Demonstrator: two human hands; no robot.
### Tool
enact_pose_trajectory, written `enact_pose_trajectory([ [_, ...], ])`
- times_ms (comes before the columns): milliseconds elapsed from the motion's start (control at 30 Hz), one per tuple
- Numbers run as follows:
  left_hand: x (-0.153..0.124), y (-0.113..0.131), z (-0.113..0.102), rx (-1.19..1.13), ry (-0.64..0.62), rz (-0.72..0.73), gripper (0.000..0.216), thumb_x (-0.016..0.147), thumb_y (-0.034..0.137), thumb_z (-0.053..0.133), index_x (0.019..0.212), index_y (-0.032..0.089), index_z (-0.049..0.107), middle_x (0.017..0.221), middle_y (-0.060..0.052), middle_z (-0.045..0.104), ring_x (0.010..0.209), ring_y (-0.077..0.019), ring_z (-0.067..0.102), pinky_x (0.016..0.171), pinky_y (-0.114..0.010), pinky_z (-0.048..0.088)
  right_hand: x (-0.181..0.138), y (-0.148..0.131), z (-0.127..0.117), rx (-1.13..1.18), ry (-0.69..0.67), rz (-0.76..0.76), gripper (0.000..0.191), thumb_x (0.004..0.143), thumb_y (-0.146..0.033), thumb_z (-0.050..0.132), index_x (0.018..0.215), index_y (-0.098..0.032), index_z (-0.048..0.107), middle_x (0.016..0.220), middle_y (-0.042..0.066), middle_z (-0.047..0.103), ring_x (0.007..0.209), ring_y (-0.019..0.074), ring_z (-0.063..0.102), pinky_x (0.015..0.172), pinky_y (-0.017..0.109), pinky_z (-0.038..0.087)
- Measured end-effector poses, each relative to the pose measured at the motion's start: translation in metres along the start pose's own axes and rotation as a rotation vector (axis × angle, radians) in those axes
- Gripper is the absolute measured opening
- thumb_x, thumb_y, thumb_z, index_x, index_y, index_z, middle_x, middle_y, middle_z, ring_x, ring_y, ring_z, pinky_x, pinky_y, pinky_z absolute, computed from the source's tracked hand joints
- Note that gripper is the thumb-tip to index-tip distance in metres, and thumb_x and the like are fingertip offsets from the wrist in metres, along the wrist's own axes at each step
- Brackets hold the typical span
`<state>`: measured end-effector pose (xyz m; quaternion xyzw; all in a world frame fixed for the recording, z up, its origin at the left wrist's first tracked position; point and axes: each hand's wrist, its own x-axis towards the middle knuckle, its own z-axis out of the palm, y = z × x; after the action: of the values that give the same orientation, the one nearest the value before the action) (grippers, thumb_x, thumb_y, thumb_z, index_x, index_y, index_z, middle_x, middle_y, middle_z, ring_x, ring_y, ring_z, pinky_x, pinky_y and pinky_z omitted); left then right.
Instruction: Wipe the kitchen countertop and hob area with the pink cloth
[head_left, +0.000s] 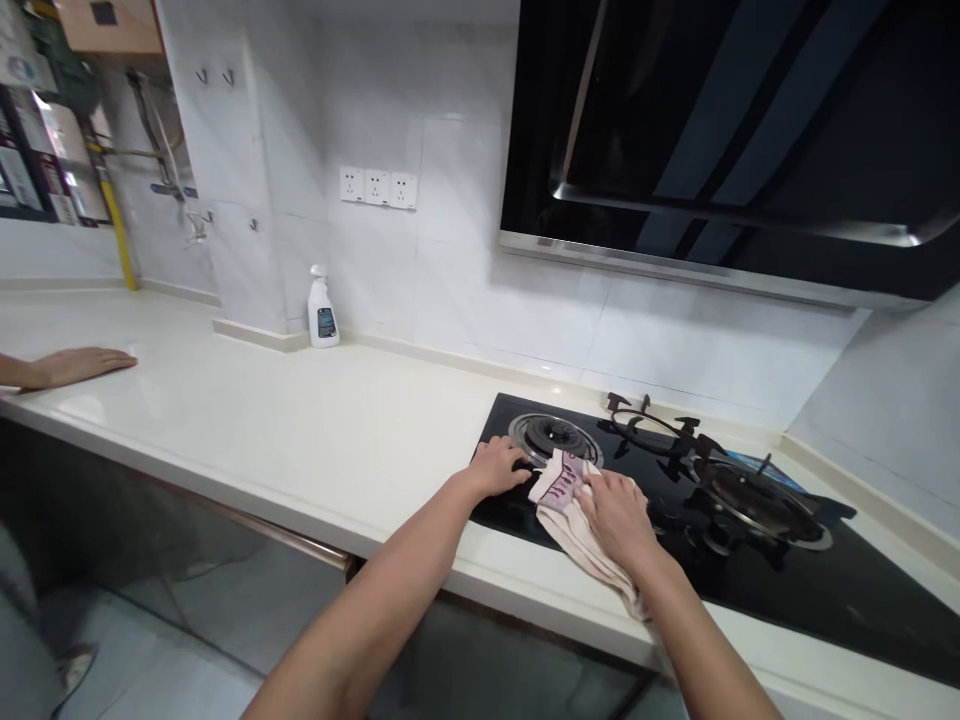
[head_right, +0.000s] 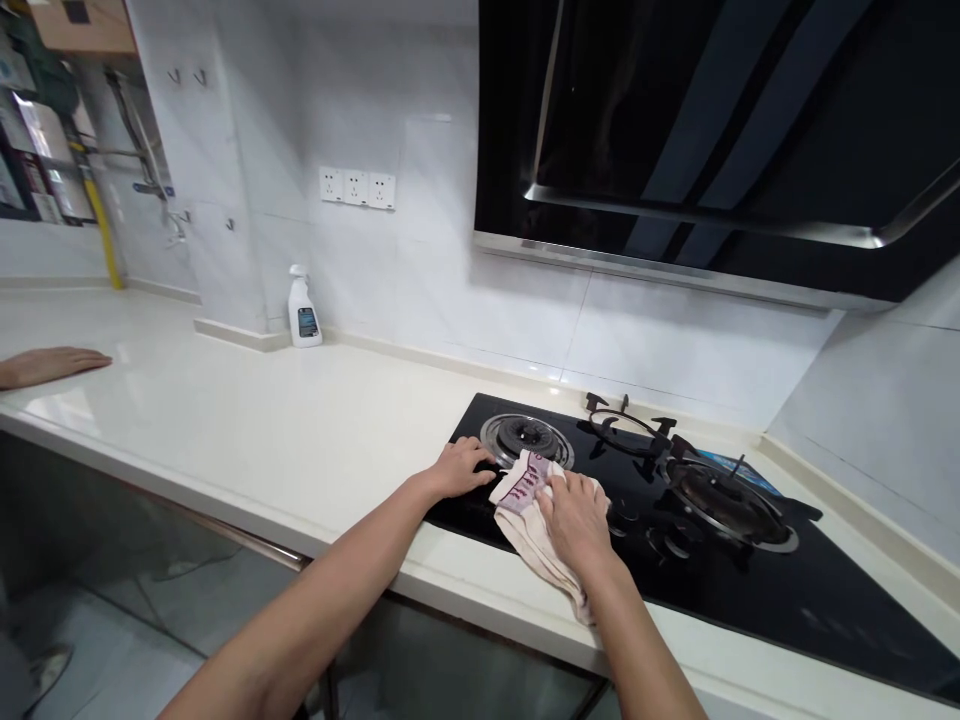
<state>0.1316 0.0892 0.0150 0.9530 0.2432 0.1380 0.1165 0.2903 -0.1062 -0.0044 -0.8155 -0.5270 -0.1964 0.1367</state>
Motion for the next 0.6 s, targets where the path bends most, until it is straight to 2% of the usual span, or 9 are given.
enact_pose_trajectory([
  [167,-0.001,0.001,-0.002,0.002,0.002,0.003,0.033,0.096,0.049,0.056,0.12,0.032,0.07,0.127,-0.005,0.06,0.127,-0.0284,0.051,0.11,-0.045,0.041,-0.011,-0.014,-0.002,0.015,-0.033,-0.06,0.047,0.101,-0.042,0.036,0.128,-0.014,0.063,0.132,0.021,0.06,0.124,0.0364,0.051,0.107,0.057,0.038],
  [333,0.0,0.001,-0.003,0.008,-0.002,0.001,0.031,0.096,0.041,0.055,0.121,0.031,0.07,0.126,-0.006,0.06,0.125,-0.0291,0.051,0.109,-0.047,0.042,-0.039,-0.027,-0.014,0.123,-0.079,-0.204,0.047,0.101,-0.047,0.04,0.139,-0.026,0.058,0.147,0.011,0.054,0.14,0.0285,0.043,0.119,0.052,0.033],
  [433,-0.001,0.0,-0.002,0.009,-0.004,-0.002,0.032,0.095,0.041,0.055,0.121,0.03,0.07,0.127,-0.007,0.06,0.125,-0.0293,0.051,0.109,-0.048,0.041,-0.051,-0.016,-0.018,0.294,-0.088,-0.215,0.046,0.101,-0.048,0.042,0.138,-0.03,0.06,0.154,0.01,0.049,0.145,0.0274,0.04,0.12,0.053,0.034],
  [600,0.0,-0.001,-0.002,-0.011,0.001,0.003,0.031,0.096,0.046,0.055,0.118,0.031,0.071,0.126,-0.005,0.061,0.125,-0.0287,0.052,0.109,-0.047,0.042,-0.067,0.023,-0.021,0.453,-0.053,-0.122,0.042,0.099,-0.05,0.045,0.133,-0.034,0.064,0.156,0.007,0.047,0.146,0.0255,0.042,0.119,0.05,0.039],
])
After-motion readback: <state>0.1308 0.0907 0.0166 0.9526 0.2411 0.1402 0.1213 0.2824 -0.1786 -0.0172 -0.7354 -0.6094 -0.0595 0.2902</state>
